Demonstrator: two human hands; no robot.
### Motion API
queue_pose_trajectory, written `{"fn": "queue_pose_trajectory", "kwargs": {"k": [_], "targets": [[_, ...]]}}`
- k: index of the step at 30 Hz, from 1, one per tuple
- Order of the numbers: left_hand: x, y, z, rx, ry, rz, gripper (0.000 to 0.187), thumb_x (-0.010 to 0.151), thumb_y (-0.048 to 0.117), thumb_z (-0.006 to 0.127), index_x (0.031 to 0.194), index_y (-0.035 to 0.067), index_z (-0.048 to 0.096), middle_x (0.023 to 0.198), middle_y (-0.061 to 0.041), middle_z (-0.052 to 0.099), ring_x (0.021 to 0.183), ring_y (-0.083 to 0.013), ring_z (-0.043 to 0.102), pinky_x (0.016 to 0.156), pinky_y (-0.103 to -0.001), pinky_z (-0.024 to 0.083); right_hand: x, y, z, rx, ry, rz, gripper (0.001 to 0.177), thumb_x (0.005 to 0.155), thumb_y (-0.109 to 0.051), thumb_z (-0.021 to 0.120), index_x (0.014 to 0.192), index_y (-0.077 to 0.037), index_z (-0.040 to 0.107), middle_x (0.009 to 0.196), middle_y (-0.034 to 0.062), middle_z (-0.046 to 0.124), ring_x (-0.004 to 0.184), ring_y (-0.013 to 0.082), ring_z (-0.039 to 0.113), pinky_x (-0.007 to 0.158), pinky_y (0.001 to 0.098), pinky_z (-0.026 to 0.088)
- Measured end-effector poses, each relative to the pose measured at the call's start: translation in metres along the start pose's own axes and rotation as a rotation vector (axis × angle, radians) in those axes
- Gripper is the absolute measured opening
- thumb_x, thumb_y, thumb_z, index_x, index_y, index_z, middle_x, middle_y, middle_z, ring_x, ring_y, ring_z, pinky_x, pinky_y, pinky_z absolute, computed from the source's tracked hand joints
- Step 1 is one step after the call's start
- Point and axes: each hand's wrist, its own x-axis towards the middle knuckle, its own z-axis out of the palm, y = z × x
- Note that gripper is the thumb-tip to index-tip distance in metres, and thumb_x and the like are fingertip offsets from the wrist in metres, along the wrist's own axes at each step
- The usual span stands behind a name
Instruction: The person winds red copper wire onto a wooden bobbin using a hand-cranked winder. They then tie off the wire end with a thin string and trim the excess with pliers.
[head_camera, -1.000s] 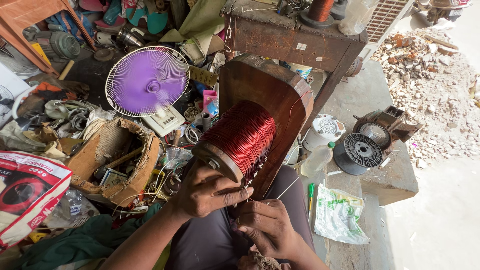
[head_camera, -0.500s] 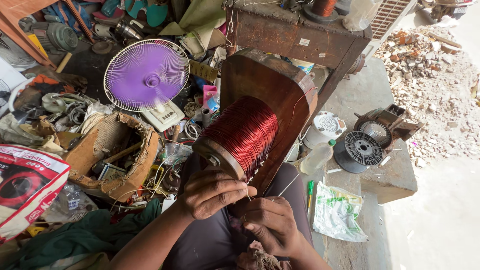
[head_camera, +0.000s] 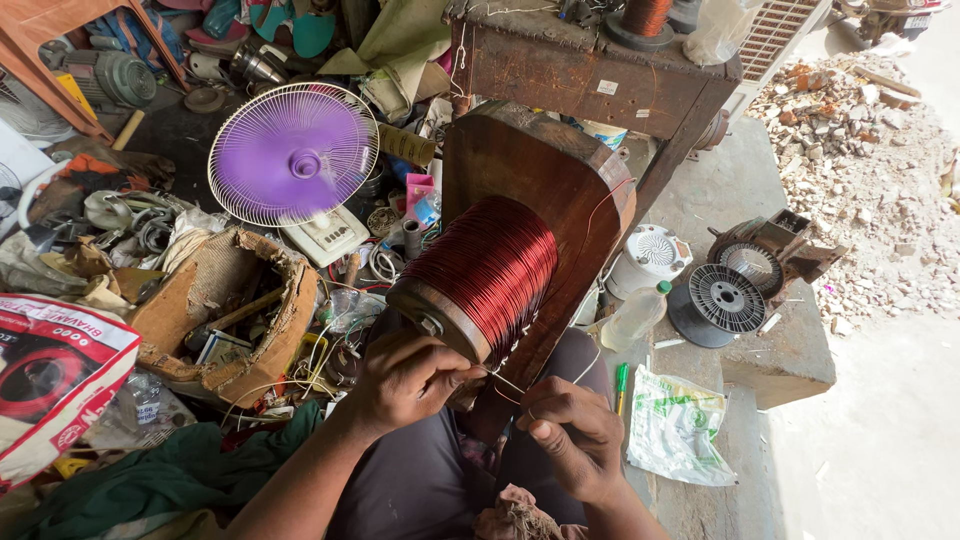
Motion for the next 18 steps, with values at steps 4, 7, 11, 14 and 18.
{"fn": "queue_pose_trajectory", "kwargs": {"k": [4,7,11,14,18], "targets": [[0.006,0.006,-0.005,0.057,0.009,0.063,0.020,0.086,0.016,0.081,0.103,0.010,0.072,0.093,-0.001,0.070,0.084,-0.0164,0.071,0.076,-0.032,0.058,0.003,-0.003,-0.001,-0.011,-0.057,0.022,0.016,0.100,-0.012,0.063,0.089,0.000,0.062,0.084,0.0125,0.068,0.073,0.0208,0.067,0.067,0.0321,0.052],[0.011,0.013,-0.012,0.017,-0.054,-0.001,0.016,0.090,0.015,0.080,0.099,0.009,0.070,0.089,-0.001,0.069,0.083,-0.0169,0.069,0.072,-0.032,0.057,0.006,-0.009,-0.001,-0.041,-0.127,0.015,0.014,0.101,-0.011,0.062,0.092,-0.001,0.061,0.086,0.0123,0.068,0.074,0.0210,0.067,0.067,0.0327,0.052],[0.015,0.026,-0.012,-0.234,-0.059,-0.148,0.017,0.091,0.020,0.082,0.094,0.010,0.068,0.091,0.001,0.070,0.081,-0.0135,0.071,0.069,-0.027,0.059,0.009,-0.009,0.003,-0.010,-0.149,-0.025,0.014,0.104,-0.011,0.061,0.094,-0.001,0.060,0.088,0.0127,0.069,0.078,0.0231,0.069,0.068,0.0346,0.053],[0.014,0.033,-0.005,-0.320,0.020,-0.074,0.020,0.093,0.022,0.080,0.097,0.011,0.064,0.099,-0.003,0.070,0.083,-0.0173,0.071,0.072,-0.027,0.059,0.005,-0.002,0.007,0.018,-0.142,-0.022,0.014,0.105,-0.012,0.057,0.096,-0.001,0.060,0.090,0.0140,0.069,0.074,0.0219,0.066,0.065,0.0340,0.051],[0.014,0.031,0.001,-0.228,0.031,0.062,0.020,0.098,0.021,0.073,0.101,0.011,0.056,0.104,0.001,0.076,0.085,-0.0176,0.070,0.082,-0.033,0.052,-0.002,0.011,0.006,0.096,-0.128,0.042,0.015,0.107,-0.012,0.057,0.096,-0.001,0.058,0.084,0.0117,0.064,0.072,0.0202,0.059,0.066,0.0326,0.048]]}}
